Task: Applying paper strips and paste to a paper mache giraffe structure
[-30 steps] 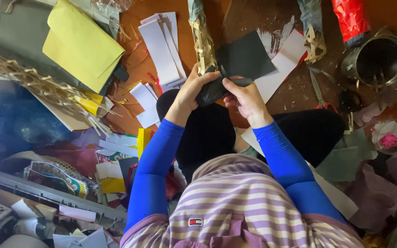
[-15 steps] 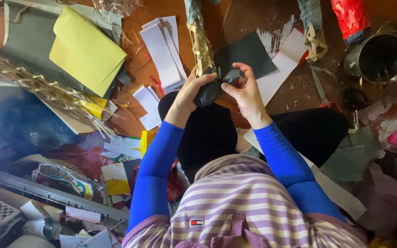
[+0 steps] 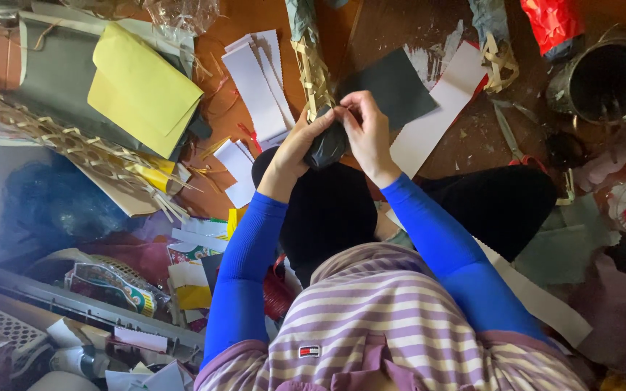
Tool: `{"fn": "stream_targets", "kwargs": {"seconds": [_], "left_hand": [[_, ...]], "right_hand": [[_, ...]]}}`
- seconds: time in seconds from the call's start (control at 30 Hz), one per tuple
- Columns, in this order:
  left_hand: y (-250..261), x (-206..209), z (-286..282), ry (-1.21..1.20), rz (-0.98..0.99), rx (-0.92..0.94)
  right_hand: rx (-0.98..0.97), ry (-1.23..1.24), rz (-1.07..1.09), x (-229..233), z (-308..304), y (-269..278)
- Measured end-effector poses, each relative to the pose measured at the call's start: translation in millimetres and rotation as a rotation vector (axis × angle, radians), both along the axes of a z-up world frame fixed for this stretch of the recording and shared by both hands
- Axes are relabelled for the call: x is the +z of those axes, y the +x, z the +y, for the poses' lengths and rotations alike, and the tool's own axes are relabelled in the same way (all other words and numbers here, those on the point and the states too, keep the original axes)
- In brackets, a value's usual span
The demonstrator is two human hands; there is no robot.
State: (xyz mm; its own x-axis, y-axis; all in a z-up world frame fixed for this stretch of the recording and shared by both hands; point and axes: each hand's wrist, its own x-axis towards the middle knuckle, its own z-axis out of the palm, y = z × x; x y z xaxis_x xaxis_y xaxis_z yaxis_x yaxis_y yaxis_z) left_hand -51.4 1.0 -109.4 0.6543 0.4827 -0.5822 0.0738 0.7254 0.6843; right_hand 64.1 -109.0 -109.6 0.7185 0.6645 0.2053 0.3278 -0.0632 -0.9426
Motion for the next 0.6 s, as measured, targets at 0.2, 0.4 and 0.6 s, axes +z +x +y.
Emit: {"fn": "stream_targets", "kwargs": {"seconds": [0.2, 0.4, 0.6], "left_hand": [[-3.4, 38.9, -3.0, 0.000, -0.048, -0.036], [-4.7, -18.3, 9.5, -0.027, -0.139, -0.132], [-12.6, -38.2, 10.5, -0.026, -0.195, -0.124]], "right_hand": [[0.129, -0.040, 0.090, 0.8, 36.4, 10.4], [0.239, -0.117, 0.182, -24.8, 73.0, 16.3], [0.063, -0.181, -0.282, -44.1, 97.3, 9.8]]}}
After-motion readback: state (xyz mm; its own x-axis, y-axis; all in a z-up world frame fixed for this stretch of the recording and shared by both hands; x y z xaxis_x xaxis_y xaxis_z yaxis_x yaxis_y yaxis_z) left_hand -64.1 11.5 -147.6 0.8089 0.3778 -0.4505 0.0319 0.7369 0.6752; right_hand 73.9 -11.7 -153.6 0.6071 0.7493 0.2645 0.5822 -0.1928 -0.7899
